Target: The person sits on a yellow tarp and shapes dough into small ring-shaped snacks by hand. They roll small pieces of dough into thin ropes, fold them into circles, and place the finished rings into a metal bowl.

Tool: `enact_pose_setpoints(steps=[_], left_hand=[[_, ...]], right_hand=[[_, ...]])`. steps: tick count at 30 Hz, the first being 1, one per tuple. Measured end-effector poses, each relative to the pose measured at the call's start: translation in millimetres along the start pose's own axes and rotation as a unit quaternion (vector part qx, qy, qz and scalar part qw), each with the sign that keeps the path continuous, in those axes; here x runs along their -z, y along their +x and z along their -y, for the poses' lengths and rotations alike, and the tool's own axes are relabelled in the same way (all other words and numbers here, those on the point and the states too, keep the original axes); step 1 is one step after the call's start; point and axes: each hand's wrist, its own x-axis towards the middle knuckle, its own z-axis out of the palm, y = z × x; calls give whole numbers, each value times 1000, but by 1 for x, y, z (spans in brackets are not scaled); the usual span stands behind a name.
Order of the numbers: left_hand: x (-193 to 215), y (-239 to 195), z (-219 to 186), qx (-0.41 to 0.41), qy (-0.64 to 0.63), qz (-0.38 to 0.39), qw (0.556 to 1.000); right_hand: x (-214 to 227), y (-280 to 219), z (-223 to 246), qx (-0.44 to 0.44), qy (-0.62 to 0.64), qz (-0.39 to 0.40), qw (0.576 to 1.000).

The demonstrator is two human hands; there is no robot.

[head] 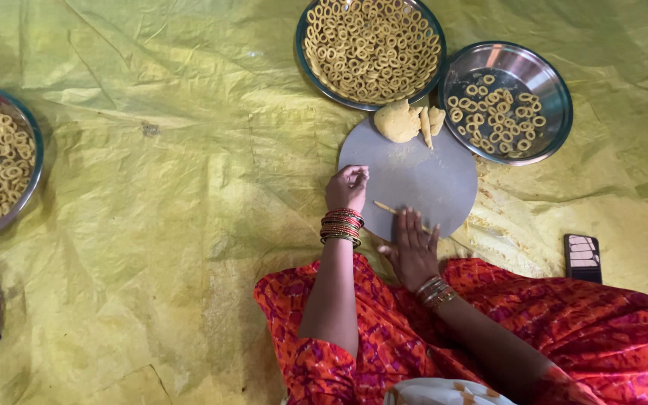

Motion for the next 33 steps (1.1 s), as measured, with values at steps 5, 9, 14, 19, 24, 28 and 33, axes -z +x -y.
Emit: enact_pose_setpoints(steps=[5, 9, 14, 19, 24, 28, 33], left_hand=[[1, 0, -3, 29, 8, 4, 1000], [4, 1, -2, 28, 15, -2, 1000], [0, 3, 3, 10, 5, -10, 1000], [-4, 4, 6, 28, -10, -14, 999], [-4, 4, 5, 13, 6, -16, 1000], [0, 4, 2, 17, -6, -2, 1000], [-1, 4, 3, 2, 5, -18, 1000]], right_hand=[[10, 32, 20, 65, 0, -66, 996], [31, 87, 25, -20, -5, -39, 999], [36, 106, 23, -61, 31, -68, 995], [6, 47, 41, 79, -20, -68, 994], [31, 81, 30, 4, -5, -23, 1000], [52, 112, 29, -68, 69, -43, 994], [19, 63, 50, 44, -61, -35, 997]])
